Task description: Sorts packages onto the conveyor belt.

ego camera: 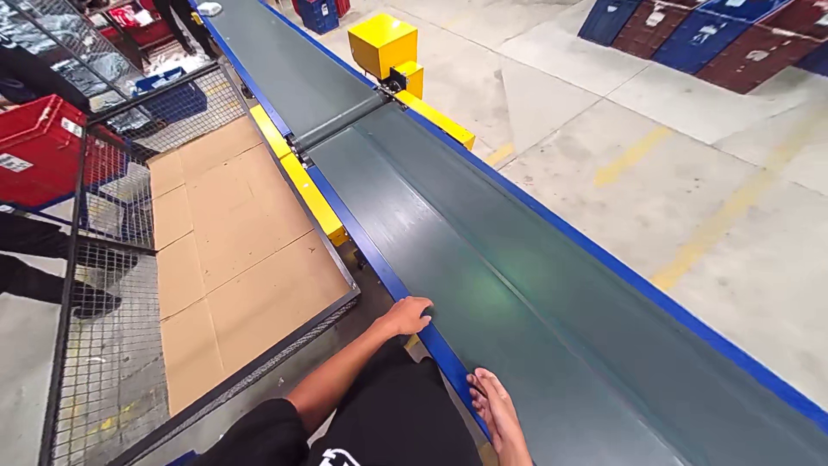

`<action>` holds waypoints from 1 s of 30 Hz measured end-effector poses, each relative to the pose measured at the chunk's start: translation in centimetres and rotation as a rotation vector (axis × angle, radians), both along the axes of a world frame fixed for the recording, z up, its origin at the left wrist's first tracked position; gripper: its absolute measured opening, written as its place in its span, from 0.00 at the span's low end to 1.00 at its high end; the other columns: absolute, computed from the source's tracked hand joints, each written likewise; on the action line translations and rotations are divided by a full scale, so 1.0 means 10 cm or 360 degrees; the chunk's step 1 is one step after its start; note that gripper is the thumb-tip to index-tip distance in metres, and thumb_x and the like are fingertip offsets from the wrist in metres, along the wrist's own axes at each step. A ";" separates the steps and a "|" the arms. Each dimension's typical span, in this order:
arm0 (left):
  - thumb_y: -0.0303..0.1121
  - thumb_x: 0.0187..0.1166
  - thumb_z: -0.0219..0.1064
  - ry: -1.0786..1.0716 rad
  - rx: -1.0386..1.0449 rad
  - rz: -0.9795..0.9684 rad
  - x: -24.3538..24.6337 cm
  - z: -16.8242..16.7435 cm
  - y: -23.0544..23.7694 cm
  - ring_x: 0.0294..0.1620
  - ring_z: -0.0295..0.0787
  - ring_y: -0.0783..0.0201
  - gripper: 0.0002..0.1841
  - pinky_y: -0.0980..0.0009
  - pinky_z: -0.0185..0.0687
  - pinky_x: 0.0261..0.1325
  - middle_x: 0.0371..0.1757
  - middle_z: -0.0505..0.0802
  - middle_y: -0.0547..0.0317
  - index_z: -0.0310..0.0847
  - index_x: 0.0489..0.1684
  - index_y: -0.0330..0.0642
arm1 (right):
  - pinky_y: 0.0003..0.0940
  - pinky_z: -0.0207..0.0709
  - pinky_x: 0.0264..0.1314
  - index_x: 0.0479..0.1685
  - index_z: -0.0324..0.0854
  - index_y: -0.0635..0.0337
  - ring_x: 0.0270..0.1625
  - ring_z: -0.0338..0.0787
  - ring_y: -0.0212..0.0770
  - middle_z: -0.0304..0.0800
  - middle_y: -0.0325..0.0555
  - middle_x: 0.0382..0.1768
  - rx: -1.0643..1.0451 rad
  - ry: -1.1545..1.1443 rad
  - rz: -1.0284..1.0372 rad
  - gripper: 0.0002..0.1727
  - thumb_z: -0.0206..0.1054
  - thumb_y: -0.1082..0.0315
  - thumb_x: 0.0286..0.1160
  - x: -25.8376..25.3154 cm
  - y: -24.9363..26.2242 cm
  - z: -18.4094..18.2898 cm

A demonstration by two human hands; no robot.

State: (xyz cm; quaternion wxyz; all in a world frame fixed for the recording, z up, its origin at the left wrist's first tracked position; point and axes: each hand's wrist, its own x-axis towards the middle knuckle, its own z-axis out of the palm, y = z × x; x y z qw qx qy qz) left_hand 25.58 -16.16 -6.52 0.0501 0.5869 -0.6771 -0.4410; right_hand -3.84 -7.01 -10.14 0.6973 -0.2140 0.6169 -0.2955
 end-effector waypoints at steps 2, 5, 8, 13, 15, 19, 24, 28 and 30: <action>0.36 0.87 0.61 0.0088 0.0019 -0.0068 -0.14 -0.01 0.04 0.74 0.84 0.43 0.21 0.41 0.75 0.79 0.69 0.89 0.40 0.79 0.75 0.37 | 0.26 0.81 0.28 0.64 0.75 0.57 0.32 0.91 0.36 0.95 0.49 0.47 0.0055 -0.0223 0.0003 0.16 0.49 0.59 0.92 0.06 -0.01 0.09; 0.35 0.86 0.61 0.0113 0.0032 -0.0248 -0.39 -0.04 0.12 0.73 0.85 0.43 0.21 0.40 0.76 0.77 0.68 0.90 0.41 0.80 0.74 0.37 | 0.31 0.84 0.34 0.73 0.67 0.54 0.39 0.94 0.41 0.93 0.53 0.57 0.0147 -0.0368 0.0010 0.21 0.44 0.53 0.94 0.09 0.02 0.13; 0.37 0.89 0.60 0.0090 0.0123 -0.0443 -0.56 0.05 0.16 0.76 0.83 0.43 0.21 0.39 0.73 0.79 0.71 0.88 0.41 0.78 0.76 0.38 | 0.27 0.79 0.25 0.58 0.71 0.48 0.29 0.89 0.36 0.94 0.45 0.45 0.0250 -0.0508 -0.0120 0.20 0.39 0.47 0.94 0.15 0.02 0.19; 0.38 0.88 0.62 -0.0104 0.0060 -0.0431 -0.53 0.12 0.23 0.79 0.79 0.43 0.23 0.41 0.74 0.79 0.79 0.83 0.43 0.77 0.78 0.38 | 0.26 0.76 0.22 0.55 0.70 0.47 0.26 0.86 0.35 0.92 0.44 0.42 0.0244 -0.0558 -0.0210 0.21 0.36 0.47 0.94 0.07 0.10 0.21; 0.34 0.87 0.62 -0.0261 -0.0028 -0.0419 -0.51 0.12 0.22 0.76 0.82 0.42 0.19 0.40 0.78 0.74 0.79 0.82 0.45 0.80 0.72 0.36 | 0.25 0.75 0.22 0.51 0.75 0.43 0.26 0.86 0.33 0.93 0.41 0.41 0.0207 -0.0673 -0.0238 0.25 0.33 0.43 0.93 -0.02 0.13 0.25; 0.39 0.87 0.62 -0.0050 0.0111 -0.0558 -0.67 0.17 0.20 0.79 0.79 0.42 0.22 0.37 0.74 0.77 0.78 0.83 0.44 0.79 0.76 0.39 | 0.24 0.74 0.21 0.44 0.75 0.43 0.25 0.85 0.32 0.93 0.40 0.41 0.0275 -0.0767 -0.0317 0.27 0.34 0.39 0.91 -0.14 0.17 0.17; 0.41 0.86 0.63 -0.0089 0.0216 -0.0452 -0.78 0.24 0.20 0.76 0.81 0.40 0.24 0.34 0.76 0.72 0.78 0.83 0.42 0.77 0.78 0.40 | 0.22 0.73 0.19 0.36 0.76 0.44 0.24 0.85 0.31 0.94 0.40 0.41 0.0270 -0.0809 -0.0340 0.29 0.35 0.39 0.92 -0.14 0.16 0.24; 0.38 0.94 0.55 0.0898 0.0814 -0.0164 -0.66 0.41 0.19 0.54 0.92 0.49 0.23 0.49 0.89 0.55 0.71 0.86 0.38 0.70 0.81 0.36 | 0.23 0.74 0.20 0.36 0.73 0.45 0.25 0.87 0.33 0.95 0.41 0.42 0.0275 -0.0728 -0.0338 0.23 0.36 0.47 0.92 -0.09 0.18 0.21; 0.42 0.94 0.54 0.0838 0.0888 -0.0023 -0.62 0.41 0.17 0.49 0.92 0.47 0.24 0.48 0.89 0.50 0.67 0.87 0.38 0.70 0.81 0.38 | 0.24 0.74 0.20 0.33 0.74 0.43 0.27 0.88 0.33 0.95 0.41 0.43 0.0278 -0.0786 -0.0317 0.23 0.36 0.49 0.91 -0.09 0.19 0.22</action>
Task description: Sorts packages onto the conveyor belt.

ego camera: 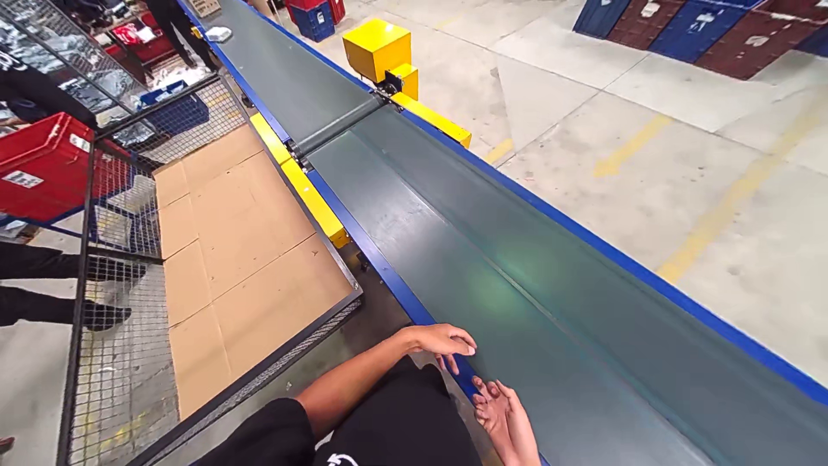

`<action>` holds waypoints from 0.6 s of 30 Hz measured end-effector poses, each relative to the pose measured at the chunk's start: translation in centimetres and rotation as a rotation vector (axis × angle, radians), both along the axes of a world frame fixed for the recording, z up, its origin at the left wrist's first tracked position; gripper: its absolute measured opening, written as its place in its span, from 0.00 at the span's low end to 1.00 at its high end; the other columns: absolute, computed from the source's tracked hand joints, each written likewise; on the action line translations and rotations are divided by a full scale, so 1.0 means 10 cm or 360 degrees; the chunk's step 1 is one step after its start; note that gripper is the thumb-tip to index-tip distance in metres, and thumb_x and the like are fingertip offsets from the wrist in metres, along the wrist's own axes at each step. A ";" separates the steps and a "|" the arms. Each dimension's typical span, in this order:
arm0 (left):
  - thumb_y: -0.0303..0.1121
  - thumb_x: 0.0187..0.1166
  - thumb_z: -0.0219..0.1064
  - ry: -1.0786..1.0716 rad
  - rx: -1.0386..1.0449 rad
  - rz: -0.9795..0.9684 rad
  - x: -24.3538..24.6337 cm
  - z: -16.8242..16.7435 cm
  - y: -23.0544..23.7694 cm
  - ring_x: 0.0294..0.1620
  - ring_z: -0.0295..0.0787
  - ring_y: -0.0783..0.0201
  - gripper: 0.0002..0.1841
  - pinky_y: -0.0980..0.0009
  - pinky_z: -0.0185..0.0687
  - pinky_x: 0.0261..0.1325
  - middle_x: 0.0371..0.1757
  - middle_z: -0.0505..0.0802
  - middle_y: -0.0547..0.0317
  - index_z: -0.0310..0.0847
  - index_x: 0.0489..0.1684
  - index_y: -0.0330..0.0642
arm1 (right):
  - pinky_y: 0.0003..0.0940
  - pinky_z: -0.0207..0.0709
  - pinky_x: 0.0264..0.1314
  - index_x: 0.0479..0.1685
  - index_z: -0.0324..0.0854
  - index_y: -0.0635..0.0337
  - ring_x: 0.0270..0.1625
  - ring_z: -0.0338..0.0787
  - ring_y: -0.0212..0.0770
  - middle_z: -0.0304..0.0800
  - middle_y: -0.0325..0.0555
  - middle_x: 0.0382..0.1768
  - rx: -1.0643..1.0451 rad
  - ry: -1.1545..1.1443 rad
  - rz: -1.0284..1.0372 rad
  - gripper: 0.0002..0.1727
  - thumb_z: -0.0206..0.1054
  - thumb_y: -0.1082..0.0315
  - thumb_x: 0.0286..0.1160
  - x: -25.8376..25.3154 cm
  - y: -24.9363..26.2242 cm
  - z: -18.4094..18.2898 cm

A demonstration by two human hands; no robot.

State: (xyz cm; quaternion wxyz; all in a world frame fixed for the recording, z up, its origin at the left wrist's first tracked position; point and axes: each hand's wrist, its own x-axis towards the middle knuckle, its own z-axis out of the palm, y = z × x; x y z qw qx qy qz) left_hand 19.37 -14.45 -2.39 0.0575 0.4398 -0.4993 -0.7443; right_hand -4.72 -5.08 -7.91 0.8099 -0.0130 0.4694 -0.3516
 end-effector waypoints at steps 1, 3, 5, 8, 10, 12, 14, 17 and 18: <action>0.43 0.93 0.56 -0.0201 -0.0037 -0.0005 0.02 -0.05 -0.02 0.50 0.92 0.44 0.24 0.45 0.88 0.52 0.66 0.88 0.36 0.72 0.80 0.37 | 0.24 0.75 0.21 0.33 0.74 0.43 0.28 0.89 0.34 0.95 0.42 0.44 0.0001 -0.0038 0.0006 0.24 0.36 0.49 0.91 0.01 0.01 0.00; 0.42 0.91 0.60 -0.0391 -0.0065 0.0031 0.04 -0.13 -0.03 0.58 0.91 0.43 0.26 0.43 0.85 0.63 0.70 0.87 0.35 0.72 0.80 0.35 | 0.24 0.75 0.21 0.37 0.74 0.44 0.28 0.90 0.35 0.96 0.43 0.46 0.0023 -0.0041 0.0028 0.24 0.35 0.47 0.92 0.02 0.01 -0.02; 0.42 0.93 0.56 -0.0097 0.0163 0.0270 0.05 -0.05 0.01 0.55 0.91 0.48 0.25 0.49 0.88 0.56 0.73 0.84 0.36 0.69 0.81 0.36 | 0.25 0.76 0.20 0.40 0.73 0.46 0.26 0.89 0.35 0.96 0.44 0.44 0.0055 0.0000 0.0038 0.22 0.35 0.49 0.92 0.04 -0.02 -0.02; 0.46 0.93 0.53 0.0139 0.0478 0.0565 0.10 0.01 0.07 0.53 0.92 0.50 0.26 0.53 0.89 0.52 0.78 0.80 0.38 0.67 0.84 0.41 | 0.23 0.71 0.17 0.36 0.73 0.45 0.20 0.84 0.32 0.95 0.42 0.35 0.0085 0.0046 0.0071 0.22 0.36 0.51 0.90 0.10 -0.04 0.06; 0.43 0.93 0.54 0.0077 0.0470 0.0699 0.15 -0.07 0.08 0.60 0.89 0.44 0.27 0.48 0.87 0.58 0.81 0.75 0.34 0.60 0.87 0.42 | 0.22 0.70 0.16 0.37 0.73 0.44 0.18 0.82 0.31 0.94 0.41 0.33 0.0081 0.0049 0.0112 0.22 0.36 0.49 0.91 0.13 -0.07 0.05; 0.41 0.93 0.53 0.0216 0.0483 0.0739 0.21 -0.08 0.10 0.65 0.87 0.44 0.26 0.48 0.86 0.62 0.84 0.72 0.36 0.58 0.87 0.42 | 0.22 0.70 0.16 0.43 0.71 0.45 0.18 0.82 0.32 0.94 0.42 0.34 0.0071 0.0105 0.0167 0.21 0.35 0.47 0.93 0.15 -0.09 0.01; 0.43 0.94 0.51 0.0405 0.0559 0.0729 0.28 -0.05 0.12 0.68 0.86 0.45 0.26 0.49 0.87 0.64 0.85 0.72 0.39 0.60 0.87 0.43 | 0.22 0.71 0.16 0.47 0.70 0.46 0.19 0.83 0.31 0.94 0.42 0.35 0.0049 0.0159 0.0187 0.21 0.35 0.46 0.93 0.16 -0.10 0.03; 0.42 0.93 0.53 0.0332 0.0583 0.0870 0.34 -0.09 0.15 0.69 0.85 0.41 0.27 0.46 0.85 0.64 0.84 0.72 0.36 0.60 0.87 0.42 | 0.21 0.71 0.16 0.48 0.71 0.44 0.19 0.84 0.31 0.95 0.41 0.36 0.0036 0.0176 0.0194 0.23 0.33 0.45 0.94 0.19 -0.10 0.09; 0.41 0.93 0.53 0.0300 0.0580 0.0916 0.36 -0.12 0.16 0.69 0.84 0.42 0.27 0.46 0.85 0.65 0.85 0.71 0.37 0.60 0.87 0.42 | 0.21 0.71 0.16 0.50 0.71 0.44 0.19 0.84 0.31 0.95 0.41 0.37 0.0032 0.0192 0.0206 0.22 0.33 0.45 0.94 0.19 -0.09 0.09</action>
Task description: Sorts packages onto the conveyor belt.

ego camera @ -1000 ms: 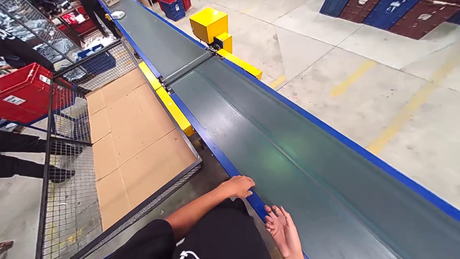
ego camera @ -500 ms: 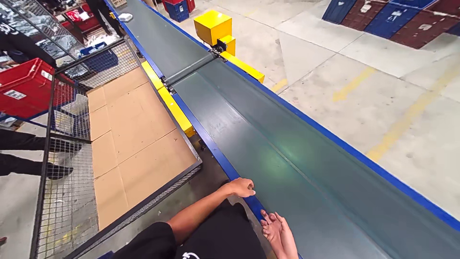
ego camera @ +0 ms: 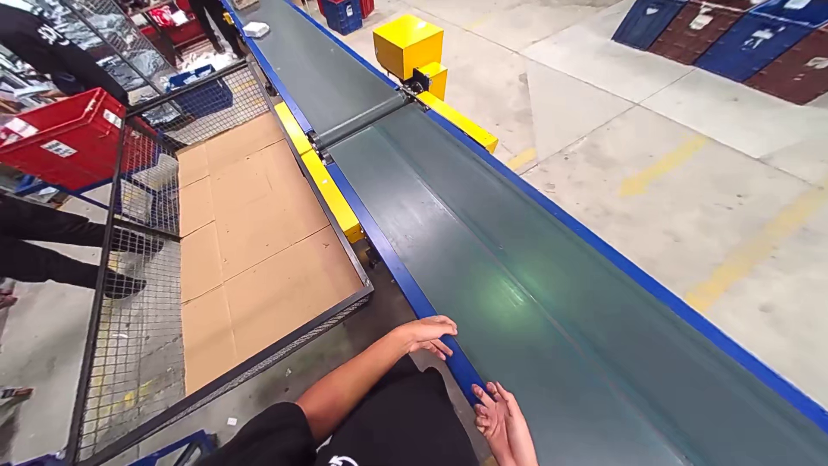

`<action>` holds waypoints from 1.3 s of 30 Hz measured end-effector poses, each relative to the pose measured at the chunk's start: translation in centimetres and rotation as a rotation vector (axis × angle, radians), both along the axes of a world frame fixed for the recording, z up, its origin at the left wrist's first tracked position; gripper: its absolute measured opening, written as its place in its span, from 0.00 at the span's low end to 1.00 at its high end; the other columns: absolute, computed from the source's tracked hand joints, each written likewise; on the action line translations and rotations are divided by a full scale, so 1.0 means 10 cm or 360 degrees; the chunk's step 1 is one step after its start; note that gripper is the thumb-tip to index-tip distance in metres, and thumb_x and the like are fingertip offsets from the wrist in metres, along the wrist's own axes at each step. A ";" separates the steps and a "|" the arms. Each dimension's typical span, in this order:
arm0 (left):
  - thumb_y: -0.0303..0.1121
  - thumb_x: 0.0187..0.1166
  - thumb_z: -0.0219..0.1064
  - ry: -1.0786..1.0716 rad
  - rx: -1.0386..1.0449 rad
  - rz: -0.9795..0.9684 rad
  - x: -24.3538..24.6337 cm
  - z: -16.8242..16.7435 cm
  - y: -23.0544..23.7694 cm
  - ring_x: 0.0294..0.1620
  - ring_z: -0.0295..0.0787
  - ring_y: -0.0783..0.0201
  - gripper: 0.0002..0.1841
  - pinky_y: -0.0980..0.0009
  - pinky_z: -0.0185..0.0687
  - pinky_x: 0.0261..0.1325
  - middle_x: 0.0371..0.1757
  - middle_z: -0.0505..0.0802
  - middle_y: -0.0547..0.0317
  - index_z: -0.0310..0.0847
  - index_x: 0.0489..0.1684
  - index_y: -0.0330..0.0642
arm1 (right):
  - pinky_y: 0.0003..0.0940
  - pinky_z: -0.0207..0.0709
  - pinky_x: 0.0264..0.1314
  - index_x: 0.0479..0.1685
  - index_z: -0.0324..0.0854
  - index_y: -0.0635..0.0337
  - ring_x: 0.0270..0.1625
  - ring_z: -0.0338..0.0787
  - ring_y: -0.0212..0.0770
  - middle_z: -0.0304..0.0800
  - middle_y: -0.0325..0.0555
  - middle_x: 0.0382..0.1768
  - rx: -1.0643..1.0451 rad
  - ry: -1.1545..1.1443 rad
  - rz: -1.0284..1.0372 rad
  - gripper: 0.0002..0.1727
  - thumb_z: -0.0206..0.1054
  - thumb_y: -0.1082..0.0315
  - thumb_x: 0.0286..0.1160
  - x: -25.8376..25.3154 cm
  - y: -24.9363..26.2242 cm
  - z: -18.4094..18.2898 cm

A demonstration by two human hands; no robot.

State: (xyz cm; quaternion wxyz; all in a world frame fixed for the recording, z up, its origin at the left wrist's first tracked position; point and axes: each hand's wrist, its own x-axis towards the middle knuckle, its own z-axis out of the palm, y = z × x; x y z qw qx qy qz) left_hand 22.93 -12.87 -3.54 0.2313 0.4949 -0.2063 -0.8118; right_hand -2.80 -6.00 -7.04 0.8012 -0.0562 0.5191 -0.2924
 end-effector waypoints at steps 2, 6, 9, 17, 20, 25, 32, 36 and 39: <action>0.42 0.94 0.51 0.0051 0.0004 -0.0002 0.05 0.03 -0.01 0.68 0.87 0.44 0.25 0.48 0.87 0.63 0.84 0.74 0.39 0.63 0.87 0.43 | 0.22 0.71 0.17 0.58 0.70 0.45 0.20 0.85 0.31 0.96 0.42 0.40 -0.0019 0.0071 0.0034 0.23 0.32 0.46 0.94 0.01 0.01 -0.04; 0.44 0.93 0.54 -0.0340 -0.0090 -0.0223 0.11 0.05 0.00 0.61 0.89 0.40 0.25 0.43 0.86 0.59 0.78 0.80 0.35 0.69 0.83 0.40 | 0.21 0.69 0.16 0.59 0.68 0.44 0.20 0.85 0.30 0.97 0.44 0.46 -0.0047 0.0033 0.0079 0.25 0.28 0.44 0.94 0.01 0.01 0.08; 0.42 0.93 0.56 -0.0313 -0.0138 -0.0256 0.13 0.01 -0.01 0.64 0.88 0.41 0.24 0.43 0.86 0.62 0.80 0.78 0.36 0.68 0.83 0.40 | 0.21 0.71 0.18 0.62 0.69 0.44 0.24 0.88 0.32 0.96 0.46 0.52 -0.0065 0.0024 0.0134 0.26 0.28 0.45 0.94 0.02 -0.03 0.07; 0.44 0.93 0.56 -0.0511 -0.0171 -0.0592 0.15 -0.08 -0.04 0.52 0.93 0.45 0.25 0.47 0.88 0.57 0.71 0.86 0.37 0.67 0.84 0.40 | 0.24 0.77 0.23 0.69 0.65 0.43 0.34 0.94 0.39 0.93 0.49 0.62 -0.0107 0.0005 0.0177 0.25 0.29 0.45 0.94 0.00 0.00 0.13; 0.46 0.95 0.50 -0.0325 -0.0181 -0.0505 0.16 -0.01 0.01 0.44 0.95 0.56 0.25 0.59 0.90 0.47 0.70 0.89 0.43 0.68 0.84 0.43 | 0.25 0.78 0.24 0.72 0.66 0.44 0.33 0.94 0.38 0.94 0.48 0.60 -0.0070 0.0064 0.0038 0.25 0.31 0.45 0.94 -0.08 0.03 0.01; 0.42 0.93 0.56 -0.0518 -0.0178 -0.0436 0.17 -0.11 0.03 0.54 0.92 0.43 0.25 0.46 0.88 0.58 0.75 0.82 0.34 0.68 0.85 0.41 | 0.26 0.79 0.25 0.78 0.60 0.42 0.35 0.94 0.39 0.92 0.49 0.64 -0.0153 0.0072 0.0009 0.29 0.25 0.43 0.93 -0.28 0.05 0.06; 0.42 0.93 0.56 -0.0523 -0.0220 -0.0446 0.15 -0.14 -0.02 0.56 0.92 0.43 0.25 0.46 0.87 0.59 0.76 0.82 0.35 0.69 0.84 0.41 | 0.31 0.86 0.37 0.86 0.54 0.42 0.48 0.97 0.45 0.91 0.52 0.65 -0.0114 0.0291 0.0081 0.28 0.30 0.43 0.94 -0.40 0.04 -0.01; 0.42 0.94 0.55 -0.0516 -0.0216 -0.0424 0.18 -0.15 -0.01 0.59 0.91 0.45 0.24 0.47 0.86 0.60 0.79 0.81 0.39 0.70 0.85 0.42 | 0.38 0.89 0.44 0.90 0.50 0.41 0.53 0.96 0.52 0.89 0.56 0.68 -0.0150 0.0310 0.0056 0.29 0.35 0.45 0.95 -0.31 0.06 -0.07; 0.41 0.93 0.55 -0.0507 -0.0235 -0.0391 0.20 -0.20 0.00 0.58 0.92 0.47 0.24 0.49 0.87 0.60 0.80 0.81 0.41 0.71 0.84 0.41 | 0.39 0.89 0.46 0.89 0.52 0.41 0.55 0.96 0.53 0.89 0.57 0.68 -0.0124 0.0273 0.0029 0.28 0.36 0.45 0.95 -0.26 0.02 -0.10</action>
